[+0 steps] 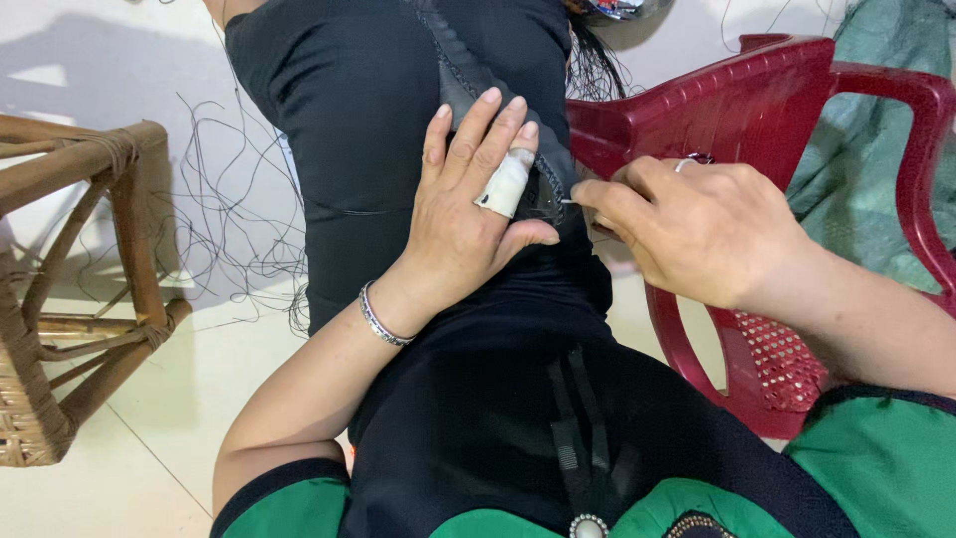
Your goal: The person stitches the sole of a black sandal using a needle and thread, pulling the thread tight through each hole and using a white protector on their thumb.
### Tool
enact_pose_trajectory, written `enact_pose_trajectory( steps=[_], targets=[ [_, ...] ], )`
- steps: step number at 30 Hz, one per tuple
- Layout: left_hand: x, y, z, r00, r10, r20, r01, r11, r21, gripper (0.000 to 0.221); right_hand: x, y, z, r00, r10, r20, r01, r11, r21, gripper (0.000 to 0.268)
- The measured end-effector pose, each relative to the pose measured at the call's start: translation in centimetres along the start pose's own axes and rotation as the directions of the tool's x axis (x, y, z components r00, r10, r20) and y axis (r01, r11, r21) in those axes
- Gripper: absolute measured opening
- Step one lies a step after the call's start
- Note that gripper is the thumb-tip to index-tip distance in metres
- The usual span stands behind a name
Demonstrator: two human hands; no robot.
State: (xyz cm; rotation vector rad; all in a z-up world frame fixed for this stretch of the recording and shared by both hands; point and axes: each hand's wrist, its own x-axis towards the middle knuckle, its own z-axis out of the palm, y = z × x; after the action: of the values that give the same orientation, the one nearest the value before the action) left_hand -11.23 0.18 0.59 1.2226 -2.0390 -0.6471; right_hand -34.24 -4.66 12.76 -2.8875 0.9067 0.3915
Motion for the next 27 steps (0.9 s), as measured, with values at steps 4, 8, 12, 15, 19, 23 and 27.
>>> enact_pose_trajectory(
  steps=[4, 8, 12, 15, 19, 23, 27],
  targets=[
    [-0.1, -0.4, -0.6, 0.999, 0.015, 0.028, -0.014, 0.999, -0.049, 0.086, 2.2, 0.2, 1.3, 0.992, -0.068, -0.107, 0.102, 0.927, 0.361, 0.003],
    [-0.2, 0.0, -1.2, 0.998, 0.014, 0.059, -0.011, 0.999, -0.047, 0.088, 1.5, 0.4, 2.3, 0.996, -0.041, -0.077, 0.069, 0.910, 0.409, 0.010],
    [-0.2, 1.1, -2.9, 0.972, 0.138, -0.189, -0.146, 0.989, -0.028, 0.029, 0.8, 0.6, 1.7, 0.991, -0.005, -0.131, 0.058, 0.915, 0.400, 0.016],
    [-0.4, 2.4, -4.3, 0.989, 0.060, -0.135, -0.098, 0.949, -0.298, 0.008, 0.3, 0.1, 1.7, 0.997, 0.049, -0.052, -0.029, 0.941, 0.338, 0.019],
    [0.3, 3.6, -6.4, 0.912, -0.187, 0.366, 0.368, -0.025, -0.929, 0.013, 0.2, 0.0, 2.2, 0.995, 0.093, -0.020, -0.078, 0.914, 0.398, 0.025],
    [0.4, 2.7, -3.1, 0.883, -0.442, 0.158, 0.389, 0.498, -0.775, 0.015, -0.4, -0.1, 4.0, 0.969, 0.164, -0.184, -0.054, 0.871, 0.487, 0.024],
    [1.1, 3.9, -3.2, 0.892, -0.321, 0.320, 0.448, 0.726, -0.522, 0.019, -1.7, -0.7, 0.5, 0.999, 0.053, 0.002, -0.053, 0.983, 0.176, 0.042]
  ],
)
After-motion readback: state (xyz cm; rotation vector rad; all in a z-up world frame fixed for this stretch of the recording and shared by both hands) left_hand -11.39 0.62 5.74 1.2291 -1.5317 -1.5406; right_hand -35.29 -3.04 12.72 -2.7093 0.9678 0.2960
